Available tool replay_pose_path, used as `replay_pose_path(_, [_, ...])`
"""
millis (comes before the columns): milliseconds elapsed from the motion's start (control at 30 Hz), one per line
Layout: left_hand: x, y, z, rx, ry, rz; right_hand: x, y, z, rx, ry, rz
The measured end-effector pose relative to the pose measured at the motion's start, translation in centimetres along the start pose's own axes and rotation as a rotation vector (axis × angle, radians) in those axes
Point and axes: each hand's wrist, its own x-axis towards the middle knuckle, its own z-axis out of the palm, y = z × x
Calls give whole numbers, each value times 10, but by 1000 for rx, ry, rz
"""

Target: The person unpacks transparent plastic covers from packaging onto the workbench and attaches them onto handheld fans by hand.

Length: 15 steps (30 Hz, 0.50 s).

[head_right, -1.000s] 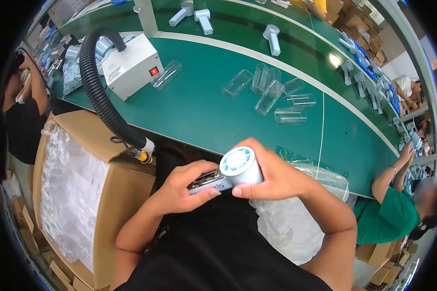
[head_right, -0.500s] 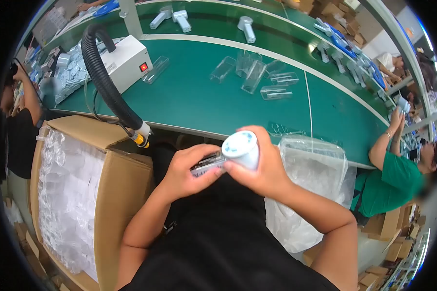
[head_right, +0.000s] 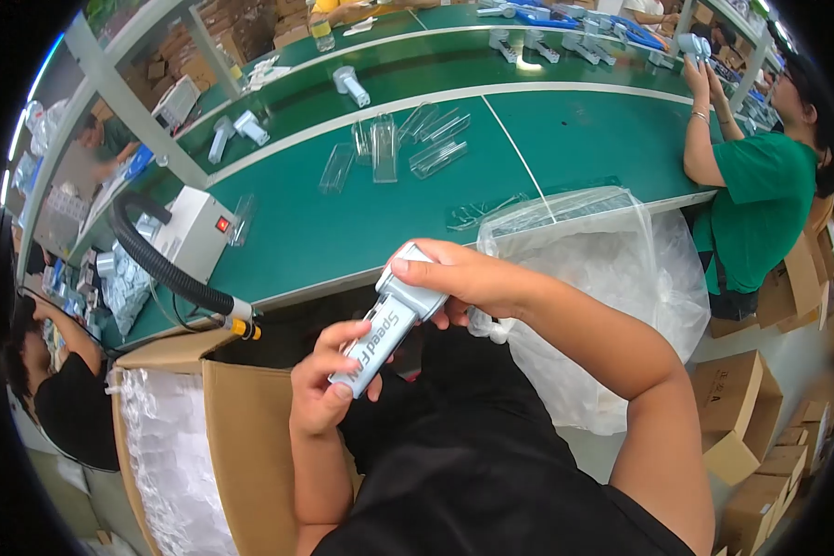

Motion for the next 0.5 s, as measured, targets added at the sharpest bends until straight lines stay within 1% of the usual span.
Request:
replay_pose_path(33, [1, 3, 5, 36, -14, 20, -1, -2, -2, -8, -38, 16])
replay_pose_path(100, [0, 9, 9, 91, -59, -6, -2, -9, -5, -32, -108, 45])
replay_pose_path(233, [-9, 11, 22, 20, 1, -33, -2, -16, -10, -20, -143, 22])
replay_pose_path(267, [-10, 11, 22, 27, -1, -42, -3, -21, -10, -60, -123, 9])
replay_pose_path(333, [-9, 9, 25, 186, 30, -23, -7, -28, -10, -95, -104, -9])
replay_pose_path(367, [-9, 8, 26, 192, 29, -26, -9, -30, -9, -134, -67, -47])
replay_pose_path(433, [-10, 5, 28, 209, 133, -31, -12, -32, -10, -173, -34, -87])
replay_pose_path(500, [-11, 3, 28, 195, 142, -51, -13, -33, -12, -208, 12, -156])
